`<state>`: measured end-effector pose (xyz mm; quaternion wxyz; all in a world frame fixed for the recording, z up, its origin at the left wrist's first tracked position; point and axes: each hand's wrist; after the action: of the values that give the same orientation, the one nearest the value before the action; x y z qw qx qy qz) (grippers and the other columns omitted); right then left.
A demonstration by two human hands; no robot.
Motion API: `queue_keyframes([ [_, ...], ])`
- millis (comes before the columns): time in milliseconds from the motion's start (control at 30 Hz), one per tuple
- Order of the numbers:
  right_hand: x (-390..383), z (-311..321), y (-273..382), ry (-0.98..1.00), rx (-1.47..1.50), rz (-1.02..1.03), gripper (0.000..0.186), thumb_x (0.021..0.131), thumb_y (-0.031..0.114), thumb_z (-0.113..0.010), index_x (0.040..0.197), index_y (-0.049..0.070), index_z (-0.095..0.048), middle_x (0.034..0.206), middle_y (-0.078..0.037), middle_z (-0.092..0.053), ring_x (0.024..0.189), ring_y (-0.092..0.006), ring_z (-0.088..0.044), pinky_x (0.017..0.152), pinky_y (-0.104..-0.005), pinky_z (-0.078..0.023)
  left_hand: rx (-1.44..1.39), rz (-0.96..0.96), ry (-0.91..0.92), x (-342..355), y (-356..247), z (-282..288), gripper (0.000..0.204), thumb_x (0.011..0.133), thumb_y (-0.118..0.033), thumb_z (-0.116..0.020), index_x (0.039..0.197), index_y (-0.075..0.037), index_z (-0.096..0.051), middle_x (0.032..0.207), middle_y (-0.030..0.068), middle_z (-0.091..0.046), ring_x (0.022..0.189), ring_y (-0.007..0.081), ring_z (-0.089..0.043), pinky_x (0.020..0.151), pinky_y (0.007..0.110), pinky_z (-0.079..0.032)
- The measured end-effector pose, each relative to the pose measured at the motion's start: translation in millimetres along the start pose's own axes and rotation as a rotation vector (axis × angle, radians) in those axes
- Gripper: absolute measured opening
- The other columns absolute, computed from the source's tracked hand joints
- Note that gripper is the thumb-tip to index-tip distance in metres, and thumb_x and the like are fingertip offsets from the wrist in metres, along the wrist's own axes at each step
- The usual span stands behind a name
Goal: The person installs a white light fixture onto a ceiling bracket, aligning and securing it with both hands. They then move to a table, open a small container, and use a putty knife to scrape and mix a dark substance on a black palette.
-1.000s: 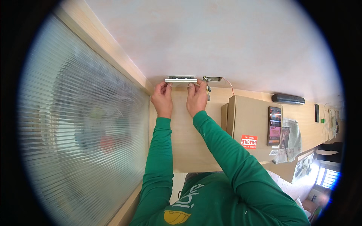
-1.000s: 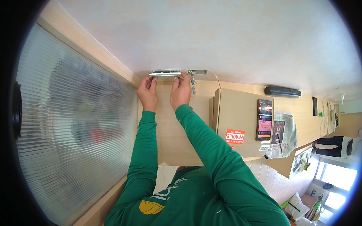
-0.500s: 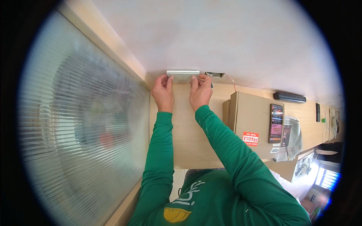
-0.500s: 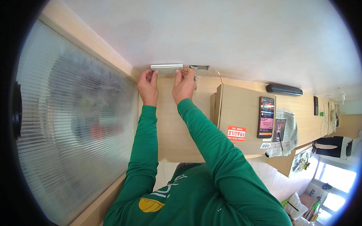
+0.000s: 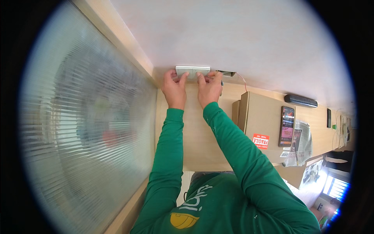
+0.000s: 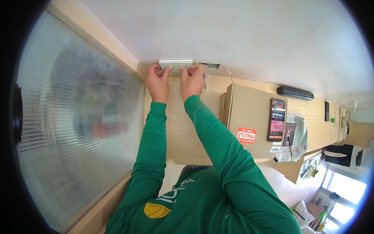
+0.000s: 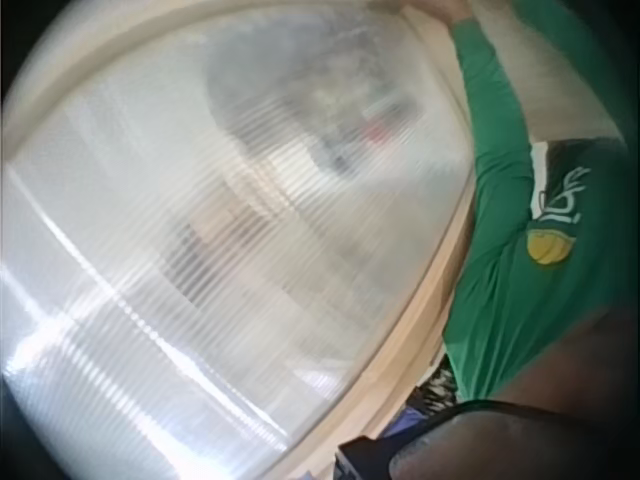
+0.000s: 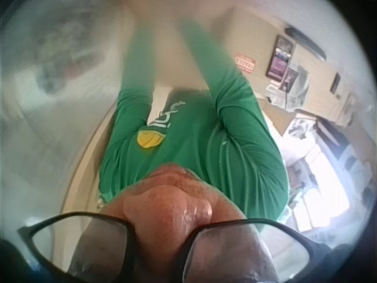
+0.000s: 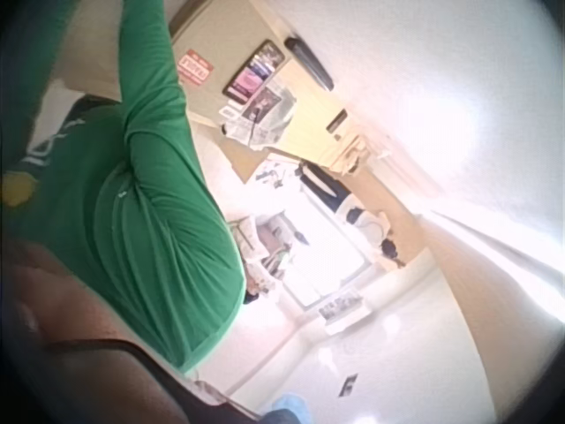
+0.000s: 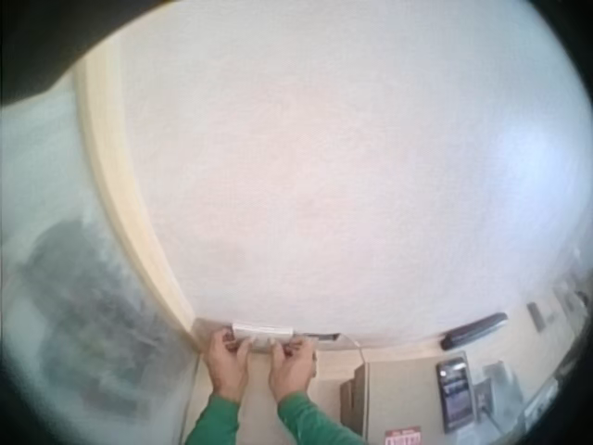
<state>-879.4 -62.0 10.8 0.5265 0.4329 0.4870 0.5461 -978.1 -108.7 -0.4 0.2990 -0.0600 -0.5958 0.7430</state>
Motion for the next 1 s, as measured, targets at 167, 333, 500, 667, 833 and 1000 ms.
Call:
queue_keyframes([
  [167,-0.8,-8.1,-7.9,0.007,0.072,0.047,0.037,0.091,0.012,-0.077,0.11,0.001,-0.046,0.095,-0.019,-0.068,0.083,-0.0257,-0.068,0.073,-0.0374,-0.054,-0.069,-0.025,0.061,5.1,11.2,0.8,0.041,0.085,-0.015,-0.085,0.113,0.004,-0.061,0.1,0.0124,-0.07,0.082,0.0177,-0.07,0.076,0.032,-0.058],
  [333,-17.0,-5.5,5.7,-0.06,-0.004,0.041,0.039,0.094,0.01,-0.073,0.122,0.001,-0.047,0.098,-0.018,-0.069,0.087,-0.0249,-0.069,0.076,-0.036,-0.055,-0.217,-0.061,0.055,-0.5,21.8,-0.7,0.037,0.09,-0.008,-0.079,0.118,0.004,-0.059,0.105,0.0125,-0.07,0.091,0.017,-0.07,0.081,0.03,-0.057],
  [500,-14.6,4.1,-18.4,0.048,0.102,0.043,0.036,0.096,0.006,-0.069,0.125,0.002,-0.047,0.107,-0.019,-0.071,0.1,-0.0214,-0.071,0.084,-0.0331,-0.057,-0.335,-0.006,0.058,-17.4,32.6,0.5,0.028,0.092,0.0,-0.073,0.116,0.004,-0.06,0.109,0.0125,-0.07,0.1,0.0186,-0.071,0.087,0.031,-0.059],
  [667,-17.5,2.5,-18.6,0.058,0.098,0.047,0.035,0.097,0.005,-0.067,0.125,0.002,-0.047,0.11,-0.02,-0.071,0.1,-0.022,-0.071,0.086,-0.0339,-0.057,-0.381,-0.017,0.029,-19.0,43.9,-0.1,0.025,0.093,0.005,-0.068,0.117,0.003,-0.06,0.109,0.0117,-0.071,0.1,0.0177,-0.071,0.088,0.031,-0.059],
  [833,-13.4,4.0,-11.5,0.039,0.068,-0.001,0.034,0.097,0.005,-0.067,0.125,0.003,-0.047,0.11,-0.02,-0.071,0.098,-0.0215,-0.071,0.085,-0.0338,-0.056,-0.304,-0.008,0.062,-10.7,31.6,-1.6,0.024,0.094,0.004,-0.068,0.117,0.003,-0.06,0.107,0.0118,-0.072,0.099,0.0175,-0.072,0.088,0.03,-0.059],
  [1000,-11.0,-1.7,-9.8,0.036,0.094,0.004,0.034,0.098,0.006,-0.068,0.125,0.003,-0.048,0.108,-0.019,-0.072,0.094,-0.0202,-0.07,0.083,-0.0335,-0.056,-0.268,-0.007,0.07,-3.9,36.1,1.5,0.026,0.094,0.001,-0.07,0.119,0.003,-0.061,0.106,0.0116,-0.075,0.097,0.0154,-0.072,0.087,0.028,-0.056],
])
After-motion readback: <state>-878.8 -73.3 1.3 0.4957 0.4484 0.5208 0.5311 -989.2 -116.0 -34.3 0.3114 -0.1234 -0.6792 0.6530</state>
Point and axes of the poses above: each hand's wrist, its own x-axis towards the middle knuckle, its own z-axis out of the back of the hand, y = z × x
